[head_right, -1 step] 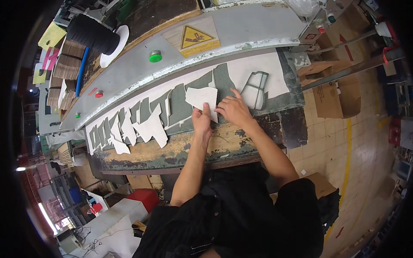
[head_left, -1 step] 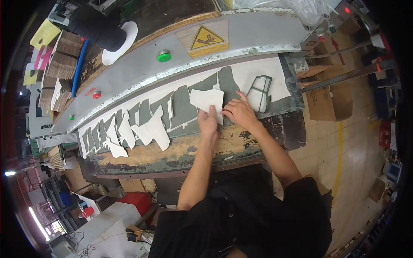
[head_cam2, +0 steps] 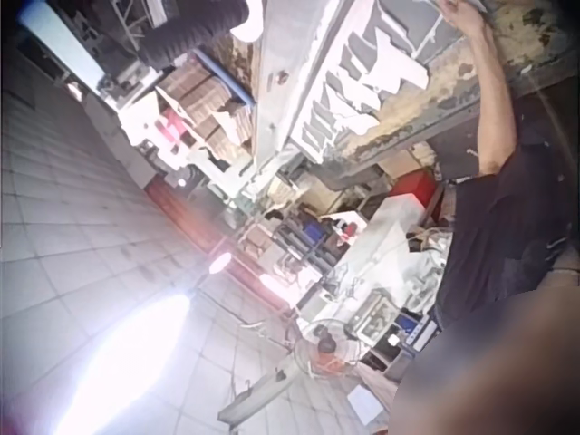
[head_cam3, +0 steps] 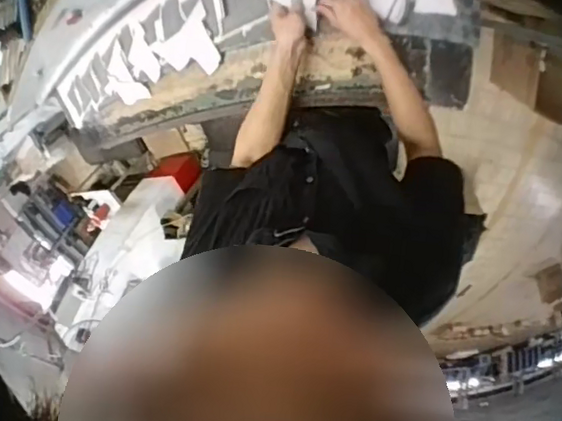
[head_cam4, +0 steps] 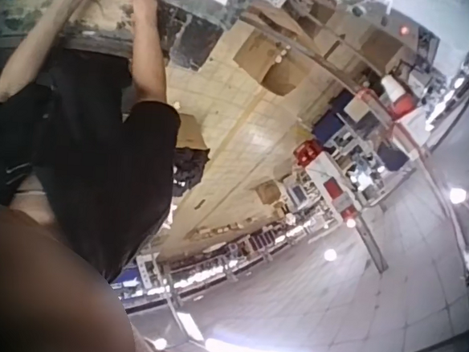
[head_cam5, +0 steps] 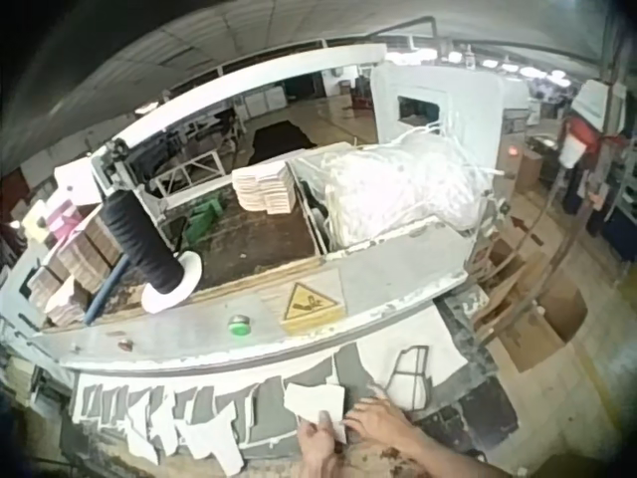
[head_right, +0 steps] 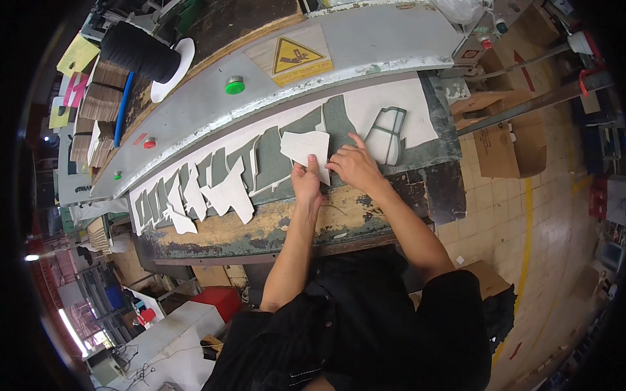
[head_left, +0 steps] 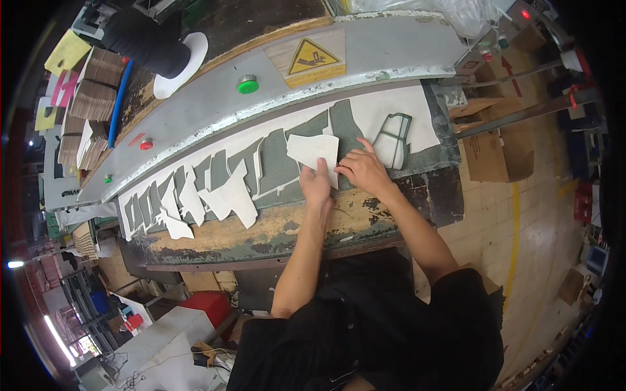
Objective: Using a hydraulic die-cutting machine to cut shoe patterns from synthetic sheet material.
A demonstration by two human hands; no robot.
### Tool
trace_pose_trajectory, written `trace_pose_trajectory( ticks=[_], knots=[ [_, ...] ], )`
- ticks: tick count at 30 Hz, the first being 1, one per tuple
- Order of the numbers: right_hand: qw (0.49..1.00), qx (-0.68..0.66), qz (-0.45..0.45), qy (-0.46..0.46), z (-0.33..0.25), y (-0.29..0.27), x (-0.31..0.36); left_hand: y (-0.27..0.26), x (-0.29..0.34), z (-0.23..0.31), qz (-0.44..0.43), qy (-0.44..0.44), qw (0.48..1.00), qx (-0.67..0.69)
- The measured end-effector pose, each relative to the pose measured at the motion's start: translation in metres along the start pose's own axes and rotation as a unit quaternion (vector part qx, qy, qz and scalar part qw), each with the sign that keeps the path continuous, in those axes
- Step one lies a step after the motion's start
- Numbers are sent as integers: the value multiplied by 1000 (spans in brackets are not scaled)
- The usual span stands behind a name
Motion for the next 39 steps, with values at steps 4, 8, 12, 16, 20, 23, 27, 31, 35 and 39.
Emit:
trace_pose_trajectory(
  ticks=[4,8,12,16,20,23,27,31,35,39],
  knots=[
    [999,-19,36,-20,2,1,4,8,6,13,27,70,990,-116],
    [999,-35,30,-5,-6,2,0,-4,-15,2,85,188,924,-321],
    [1000,-6,27,-7,4,4,9,13,-6,5,63,75,978,-185],
    [999,8,30,-12,6,-1,12,22,-10,-8,78,79,984,-142],
    [998,-24,33,-49,-9,8,-4,-41,-53,-20,228,211,924,-224],
    [988,-97,34,-113,-27,14,-9,-130,-69,67,367,295,835,-283],
    [994,-105,40,-12,3,-7,20,-50,-6,142,40,108,960,-256],
    [996,-88,16,7,-8,-70,16,-55,71,167,-100,210,880,-413],
    [985,96,-137,-49,20,-85,22,-102,118,164,-50,166,930,-323],
    [970,88,-175,-143,48,-61,25,-95,109,143,-77,149,982,-81]
  ],
)
Point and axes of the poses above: each hand's wrist, its own x-axis away from the middle knuckle, its own y-axis out of the palm, z = x × y, the point moved 2 cm from there along -x, towards the middle knuckle, and after that the axes turned 2 degrees about -y, right-handed, at the moved point
